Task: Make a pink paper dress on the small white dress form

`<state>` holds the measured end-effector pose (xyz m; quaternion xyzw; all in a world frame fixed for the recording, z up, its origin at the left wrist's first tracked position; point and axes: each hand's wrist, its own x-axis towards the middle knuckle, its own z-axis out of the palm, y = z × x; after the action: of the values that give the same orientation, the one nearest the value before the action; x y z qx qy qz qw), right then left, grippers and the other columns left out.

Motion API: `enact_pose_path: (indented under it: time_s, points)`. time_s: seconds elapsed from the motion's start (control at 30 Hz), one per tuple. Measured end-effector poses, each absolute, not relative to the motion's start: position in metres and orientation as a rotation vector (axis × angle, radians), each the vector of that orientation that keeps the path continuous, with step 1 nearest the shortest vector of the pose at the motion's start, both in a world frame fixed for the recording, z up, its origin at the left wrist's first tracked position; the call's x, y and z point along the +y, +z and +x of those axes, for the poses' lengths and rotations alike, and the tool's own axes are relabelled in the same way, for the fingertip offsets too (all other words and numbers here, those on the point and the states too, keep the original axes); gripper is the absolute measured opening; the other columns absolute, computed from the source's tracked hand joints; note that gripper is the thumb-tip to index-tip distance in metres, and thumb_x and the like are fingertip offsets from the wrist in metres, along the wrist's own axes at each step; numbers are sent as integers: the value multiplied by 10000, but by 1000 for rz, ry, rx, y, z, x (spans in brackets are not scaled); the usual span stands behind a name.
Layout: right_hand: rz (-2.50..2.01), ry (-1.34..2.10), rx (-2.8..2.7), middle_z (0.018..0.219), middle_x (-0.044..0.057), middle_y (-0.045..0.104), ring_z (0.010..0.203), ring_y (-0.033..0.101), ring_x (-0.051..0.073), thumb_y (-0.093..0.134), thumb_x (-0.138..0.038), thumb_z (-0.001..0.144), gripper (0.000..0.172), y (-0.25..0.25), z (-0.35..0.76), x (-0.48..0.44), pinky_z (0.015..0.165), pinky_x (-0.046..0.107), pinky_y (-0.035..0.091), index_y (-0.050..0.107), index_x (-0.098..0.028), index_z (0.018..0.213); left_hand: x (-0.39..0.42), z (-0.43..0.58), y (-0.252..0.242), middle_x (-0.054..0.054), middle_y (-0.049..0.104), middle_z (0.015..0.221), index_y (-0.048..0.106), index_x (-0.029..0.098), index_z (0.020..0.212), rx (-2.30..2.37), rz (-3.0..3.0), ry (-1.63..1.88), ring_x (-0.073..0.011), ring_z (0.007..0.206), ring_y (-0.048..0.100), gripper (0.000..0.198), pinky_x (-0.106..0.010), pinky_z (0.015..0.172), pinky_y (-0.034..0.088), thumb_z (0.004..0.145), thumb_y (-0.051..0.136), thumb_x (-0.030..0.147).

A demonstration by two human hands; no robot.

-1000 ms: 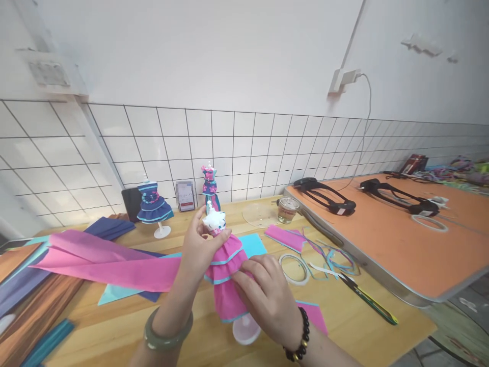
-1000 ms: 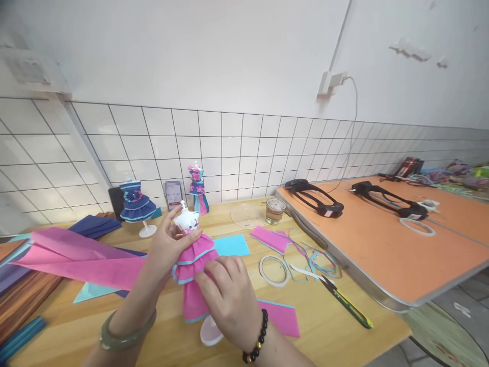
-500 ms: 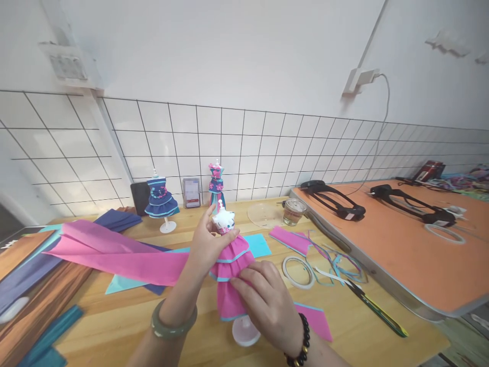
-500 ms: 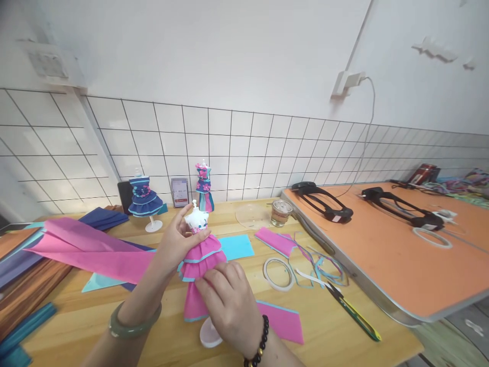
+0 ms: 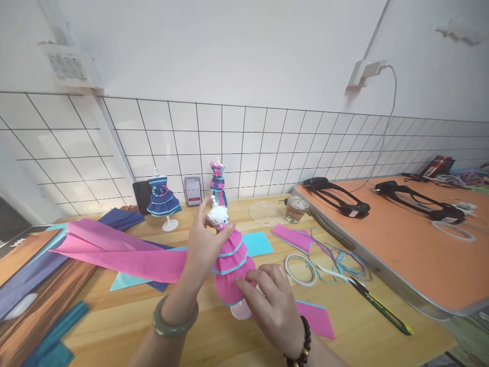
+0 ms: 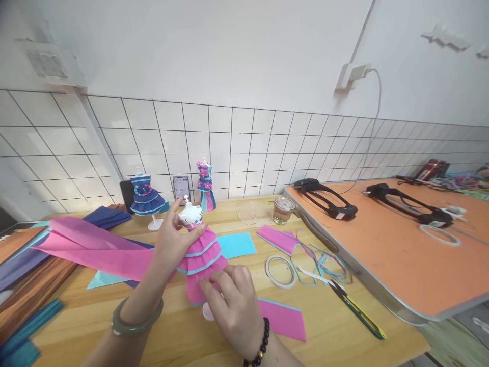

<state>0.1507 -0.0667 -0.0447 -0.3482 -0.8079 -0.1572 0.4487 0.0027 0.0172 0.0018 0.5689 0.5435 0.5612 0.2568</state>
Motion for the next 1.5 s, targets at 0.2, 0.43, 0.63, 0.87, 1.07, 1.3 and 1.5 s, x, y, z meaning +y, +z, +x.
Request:
enact_pose_path:
  time_s: [0.2, 0.43, 0.63, 0.87, 1.07, 1.3, 1.5]
  points:
    - [-890, -533, -2049, 783, 71, 627, 752, 473, 197, 433, -66, 877, 224, -39, 142, -55, 638, 341, 348, 632, -161, 915, 14, 7, 2, 39, 508, 706, 389, 241, 1368, 1419, 1566, 1506, -158, 705, 527, 825, -338, 821, 435, 630, 750, 319]
    - [-817, -463, -2071, 814, 52, 639, 755, 487, 177, 453, -103, 895, 182, -40, 146, -56, 637, 326, 345, 620, -174, 898, 19, 5, 1, 32, 548, 702, 425, 242, 1347, 1295, 1476, 1573, -162, 714, 548, 812, -336, 825, 440, 610, 765, 255]
    - [-951, -321, -1921, 841, 56, 621, 777, 502, 177, 523, -36, 838, 218, -55, 187, -63, 688, 335, 400, 589, -189, 978, 24, 0, 0, 14, 564, 752, 351, 233, 1392, 1275, 1421, 1572, -155, 745, 547, 896, -290, 752, 491, 604, 775, 261]
    - [-1281, -135, -1920, 879, 72, 603, 823, 557, 204, 499, -120, 883, 177, -105, 250, -76, 719, 368, 458, 590, -204, 1009, 20, 9, -1, -16, 606, 867, 393, 265, 1368, 1242, 1400, 1597, -177, 843, 565, 868, -298, 792, 481, 595, 787, 256]
    - [-1498, 83, -2010, 1001, 69, 637, 936, 576, 228, 508, -230, 900, 176, -126, 272, -94, 822, 407, 474, 598, -247, 1051, 20, 17, -10, -26, 635, 915, 400, 280, 1365, 1205, 1467, 1621, -188, 863, 579, 870, -319, 852, 446, 592, 799, 255]
    - [-1578, 181, -2099, 989, 54, 659, 934, 591, 225, 522, -300, 901, 173, -123, 269, -95, 825, 400, 471, 621, -253, 1034, 19, 25, -19, -46, 639, 991, 360, 282, 1385, 1227, 1595, 1501, -205, 924, 566, 859, -346, 908, 402, 633, 775, 302]
    - [-1607, 211, -2141, 898, 49, 657, 866, 595, 218, 520, -256, 902, 139, -126, 262, -91, 773, 384, 474, 638, -236, 972, 19, 28, -20, -39, 629, 992, 386, 278, 1371, 1203, 1572, 1445, -197, 924, 561, 852, -339, 916, 389, 617, 782, 295]
